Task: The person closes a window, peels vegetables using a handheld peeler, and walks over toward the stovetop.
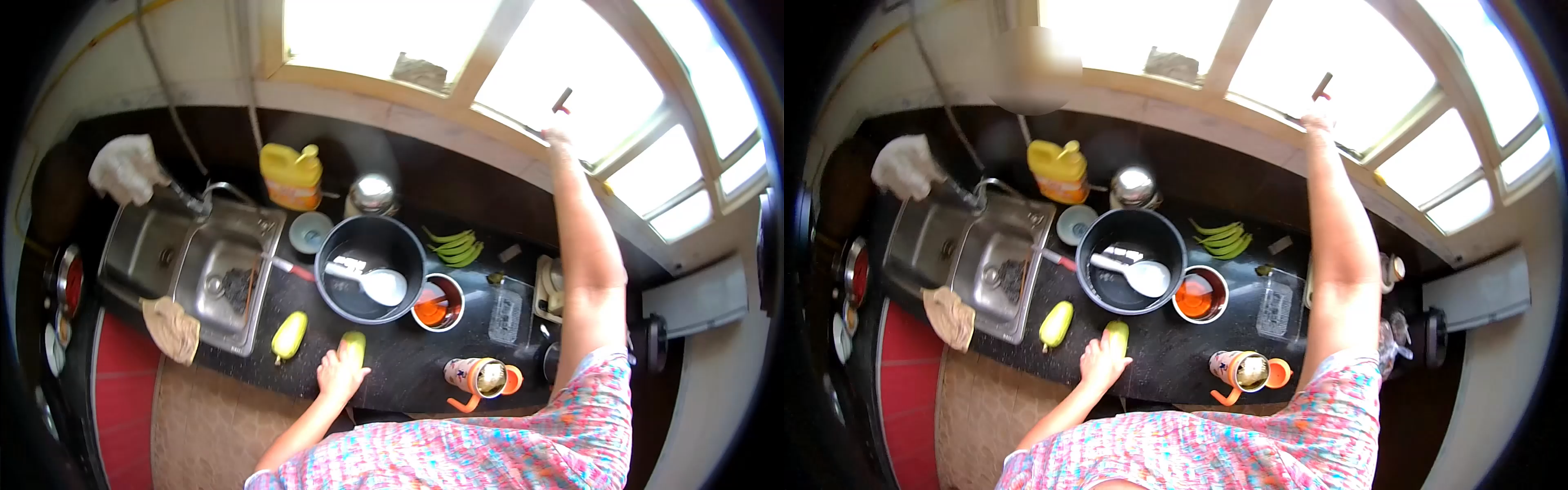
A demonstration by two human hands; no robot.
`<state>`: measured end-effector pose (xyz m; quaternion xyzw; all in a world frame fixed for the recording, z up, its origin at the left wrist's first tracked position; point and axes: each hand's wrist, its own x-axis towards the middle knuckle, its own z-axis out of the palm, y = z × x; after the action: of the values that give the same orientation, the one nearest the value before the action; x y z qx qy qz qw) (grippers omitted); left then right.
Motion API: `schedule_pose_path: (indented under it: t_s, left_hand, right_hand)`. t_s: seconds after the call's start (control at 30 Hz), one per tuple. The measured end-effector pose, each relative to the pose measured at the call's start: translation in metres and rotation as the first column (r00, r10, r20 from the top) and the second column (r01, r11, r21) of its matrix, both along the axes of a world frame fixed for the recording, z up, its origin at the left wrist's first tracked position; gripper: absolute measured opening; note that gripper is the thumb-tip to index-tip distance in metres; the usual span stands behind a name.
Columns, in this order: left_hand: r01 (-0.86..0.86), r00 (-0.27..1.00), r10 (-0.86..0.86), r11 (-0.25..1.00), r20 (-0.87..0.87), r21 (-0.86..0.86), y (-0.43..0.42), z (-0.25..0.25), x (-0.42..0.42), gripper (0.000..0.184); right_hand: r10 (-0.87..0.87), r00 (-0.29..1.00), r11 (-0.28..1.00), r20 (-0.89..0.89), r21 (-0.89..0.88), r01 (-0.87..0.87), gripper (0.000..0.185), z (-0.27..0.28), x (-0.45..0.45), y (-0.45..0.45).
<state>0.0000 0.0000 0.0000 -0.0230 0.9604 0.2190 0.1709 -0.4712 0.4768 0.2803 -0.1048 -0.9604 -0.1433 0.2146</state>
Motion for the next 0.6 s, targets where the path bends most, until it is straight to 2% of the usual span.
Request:
schedule_pose_path:
  t_s: [0.03,0.07,0.1,0.13,0.17,0.23,0.3,0.37,0.4,0.43,0.5,0.53,0.57,0.6]
  left_hand:
    - [-0.030,0.998,0.030,1.000,-0.046,0.000,0.011,0.006,0.009,0.095]
    - [-0.047,0.997,0.047,0.999,-0.066,-0.003,0.019,0.012,0.016,0.092]
    - [-0.074,0.991,0.072,0.997,-0.110,-0.017,0.005,-0.015,-0.017,0.092]
    - [-0.095,0.988,0.091,0.995,-0.126,-0.019,0.004,-0.018,-0.012,0.091]
    - [-0.110,0.985,0.107,0.994,-0.136,-0.017,0.005,-0.019,-0.005,0.090]
    - [-0.145,0.987,0.144,0.989,-0.066,-0.019,0.007,-0.020,-0.003,0.088]
    - [-0.248,0.969,0.248,0.962,0.015,0.113,-0.004,-0.024,-0.010,0.087]
    - [-0.315,0.946,0.263,0.889,0.191,0.334,-0.024,-0.042,-0.007,0.081]
    - [-0.441,0.886,0.336,0.392,0.320,0.808,-0.027,-0.045,0.005,0.071]
    - [-0.549,0.821,0.272,0.136,0.501,0.825,-0.030,-0.026,0.011,0.060]
    - [-0.673,0.695,0.041,-0.313,0.718,0.670,-0.045,-0.006,0.017,0.053]
    - [-0.627,0.720,-0.057,-0.481,0.691,0.613,-0.046,0.017,0.021,0.050]
    - [-0.587,0.754,-0.072,-0.520,0.653,0.620,-0.045,0.040,0.025,0.053]
    - [-0.554,0.764,-0.058,-0.569,0.643,0.608,-0.043,0.057,0.023,0.056]
  right_hand:
    - [0.035,0.999,0.999,0.028,-0.006,-0.035,0.035,-0.016,-0.016,0.000]
    - [0.016,1.000,0.990,-0.021,-0.140,-0.018,0.036,-0.012,-0.027,0.014]
    - [0.031,0.985,0.948,-0.170,-0.309,-0.083,0.035,-0.016,-0.035,-0.005]
    - [0.039,0.943,0.875,-0.330,-0.444,-0.191,0.035,-0.020,-0.041,-0.023]
    - [0.038,0.856,0.751,-0.516,-0.550,-0.366,0.034,-0.007,-0.005,-0.052]
    - [0.029,0.710,0.635,-0.704,-0.536,-0.557,0.034,0.020,0.039,-0.088]
    - [0.135,0.625,0.541,-0.769,-0.472,-0.696,0.029,0.040,0.089,-0.117]
    - [0.171,0.567,0.326,-0.806,-0.497,-0.804,0.024,0.047,0.160,-0.156]
    - [0.142,0.586,0.199,-0.798,-0.557,-0.807,0.024,0.046,0.197,-0.175]
    - [0.114,0.611,0.072,-0.784,-0.606,-0.792,0.025,0.039,0.234,-0.190]
    - [0.190,0.636,-0.035,-0.747,-0.653,-0.757,0.027,0.011,0.295,-0.214]
    - [0.220,0.663,-0.227,-0.715,-0.699,-0.678,0.027,-0.007,0.321,-0.228]
    - [0.254,0.679,-0.409,-0.689,-0.713,-0.570,0.028,-0.029,0.347,-0.242]
    - [0.246,0.766,-0.554,-0.594,-0.735,-0.392,0.025,-0.048,0.371,-0.254]
